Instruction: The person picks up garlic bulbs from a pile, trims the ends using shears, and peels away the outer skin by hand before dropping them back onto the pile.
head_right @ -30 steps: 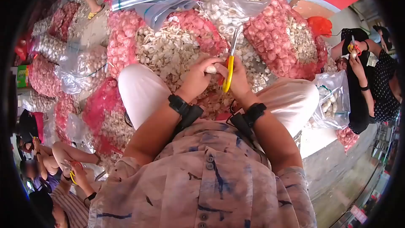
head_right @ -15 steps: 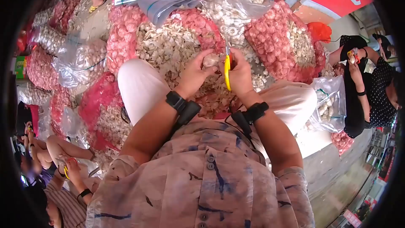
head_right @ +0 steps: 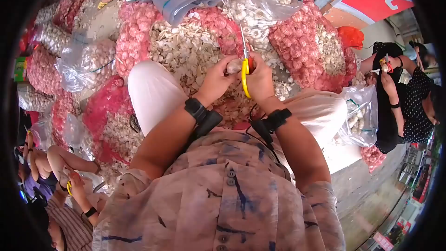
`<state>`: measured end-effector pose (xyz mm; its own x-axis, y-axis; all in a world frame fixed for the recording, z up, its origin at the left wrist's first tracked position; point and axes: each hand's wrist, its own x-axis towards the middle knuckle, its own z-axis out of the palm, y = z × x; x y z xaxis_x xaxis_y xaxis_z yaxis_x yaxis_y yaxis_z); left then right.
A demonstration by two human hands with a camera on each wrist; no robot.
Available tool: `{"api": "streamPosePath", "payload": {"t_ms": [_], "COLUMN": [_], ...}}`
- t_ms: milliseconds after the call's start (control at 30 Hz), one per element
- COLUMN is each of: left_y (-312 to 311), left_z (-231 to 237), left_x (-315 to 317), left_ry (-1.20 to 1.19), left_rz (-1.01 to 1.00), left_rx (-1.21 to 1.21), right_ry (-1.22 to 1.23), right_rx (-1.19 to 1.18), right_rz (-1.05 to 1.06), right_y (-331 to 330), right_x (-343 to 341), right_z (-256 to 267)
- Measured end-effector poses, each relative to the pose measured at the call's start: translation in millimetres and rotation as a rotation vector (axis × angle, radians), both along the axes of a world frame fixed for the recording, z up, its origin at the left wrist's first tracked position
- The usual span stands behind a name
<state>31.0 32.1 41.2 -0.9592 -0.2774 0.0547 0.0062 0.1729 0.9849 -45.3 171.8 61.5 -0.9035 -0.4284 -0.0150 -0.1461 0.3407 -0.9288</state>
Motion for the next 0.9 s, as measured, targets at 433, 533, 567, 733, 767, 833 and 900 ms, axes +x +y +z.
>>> {"api": "streamPosePath", "payload": {"t_ms": [433, 533, 567, 733, 767, 833, 900], "left_y": [-2.2, 0.9, -0.4, -2.1, -0.1, 4.4, 7.1], "left_z": [-5.6, -10.8, -11.6, 2.7, -4.7, -25.0, -29.9], "left_x": [-4.5, -5.6, -5.2, -2.7, -4.1, -6.9, -7.0], "left_ry": [-0.051, -0.096, -0.098, -0.189, -0.189, 0.05, 0.037], "left_rz": [-0.209, -0.222, -0.222, -0.231, -0.236, -0.163, -0.159], "left_rx": [0.575, 0.521, 0.517, 0.349, 0.349, 0.046, 0.109], "right_ry": [0.036, 0.076, 0.098, 0.241, 0.294, 0.349, 0.39], "right_rx": [-0.132, -0.13, -0.093, 0.102, 0.154, 0.208, 0.217], "right_rz": [0.018, 0.113, 0.159, 0.174, 0.175, 0.172, 0.135], "right_y": [39.7, 28.4, 25.7, 21.5, 21.7, 19.8, 18.8], "right_x": [-14.6, -9.2, -8.2, -9.5, -7.0, -3.9, -1.7], "right_z": [2.3, 0.3, -1.8, 3.9, 8.3, 14.0, 10.0]}}
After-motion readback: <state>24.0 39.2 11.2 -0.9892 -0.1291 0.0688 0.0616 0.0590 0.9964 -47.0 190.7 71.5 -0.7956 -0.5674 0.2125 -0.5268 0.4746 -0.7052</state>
